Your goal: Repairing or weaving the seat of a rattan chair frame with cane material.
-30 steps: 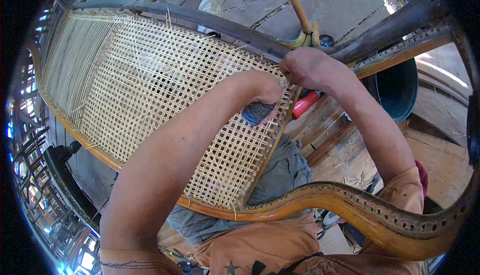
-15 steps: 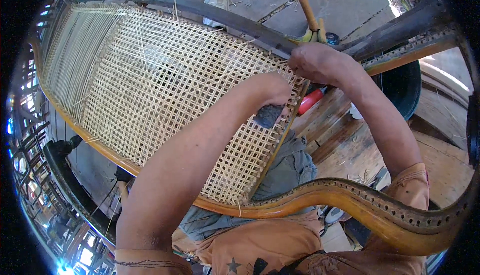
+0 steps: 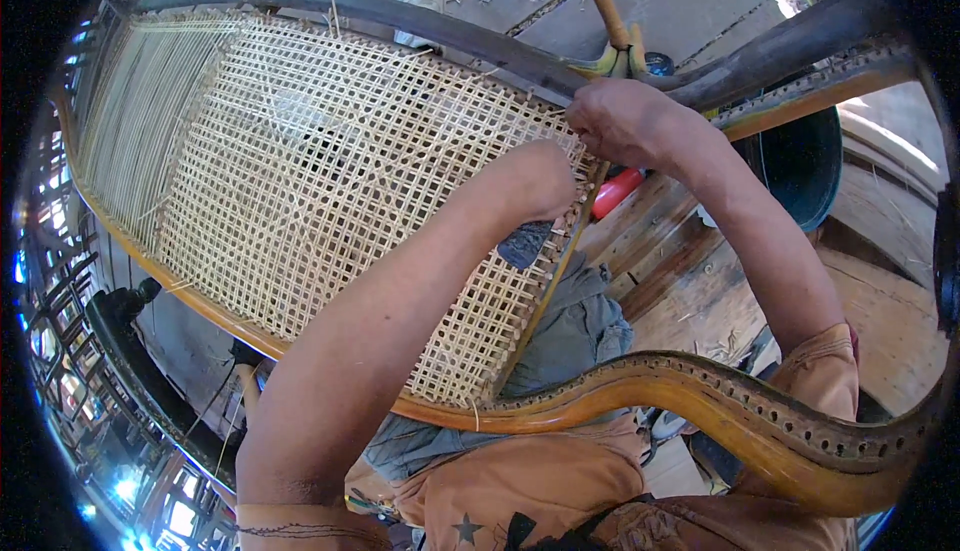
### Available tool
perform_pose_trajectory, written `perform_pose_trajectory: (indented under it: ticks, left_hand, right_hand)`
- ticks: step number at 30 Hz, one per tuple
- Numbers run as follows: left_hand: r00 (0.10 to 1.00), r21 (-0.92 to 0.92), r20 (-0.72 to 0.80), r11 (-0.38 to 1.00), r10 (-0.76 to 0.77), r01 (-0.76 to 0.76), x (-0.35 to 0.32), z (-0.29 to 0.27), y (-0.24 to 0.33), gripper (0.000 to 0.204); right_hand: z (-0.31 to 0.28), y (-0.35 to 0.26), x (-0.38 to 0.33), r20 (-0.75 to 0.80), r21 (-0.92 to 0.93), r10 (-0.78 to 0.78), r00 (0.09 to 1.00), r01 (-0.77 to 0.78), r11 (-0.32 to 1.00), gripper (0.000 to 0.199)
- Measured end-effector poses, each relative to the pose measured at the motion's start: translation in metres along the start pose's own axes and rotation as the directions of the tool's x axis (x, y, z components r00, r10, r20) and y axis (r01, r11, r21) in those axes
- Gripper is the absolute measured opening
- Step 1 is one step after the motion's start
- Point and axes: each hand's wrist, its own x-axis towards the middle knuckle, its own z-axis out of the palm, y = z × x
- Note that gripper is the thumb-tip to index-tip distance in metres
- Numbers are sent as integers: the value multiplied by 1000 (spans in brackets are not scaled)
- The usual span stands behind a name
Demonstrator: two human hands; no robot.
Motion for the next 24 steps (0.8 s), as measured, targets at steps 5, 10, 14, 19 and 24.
perform_pose_trajectory:
  ticks: [5, 10, 14, 19, 24]
  left_hand:
    - [990, -32, -96, 994, -105, 102, 0, 7, 4, 20]
    - [971, -61, -189, 989, -148, 138, -3, 20, 8, 19]
    - [900, -137, -386, 978, -200, 158, -10, 31, 15, 21]
    - [950, -186, -204, 962, -237, 200, 1, 16, 6, 22]
    - [986, 246, -18, 957, 164, -154, 9, -6, -8, 18]
  right_hand:
    - [1, 0, 0, -6, -35, -4, 1000, 4, 999, 9]
    - [7, 7, 7, 67, -42, -43, 997, 46, 998, 8]
    - [9, 7, 9, -42, -10, -230, 972, 229, 973, 10]
    - [-3, 2, 7, 66, 55, -12, 998, 9, 998, 13]
    - [-9, -3, 7, 153, 71, 91, 984, -103, 992, 15]
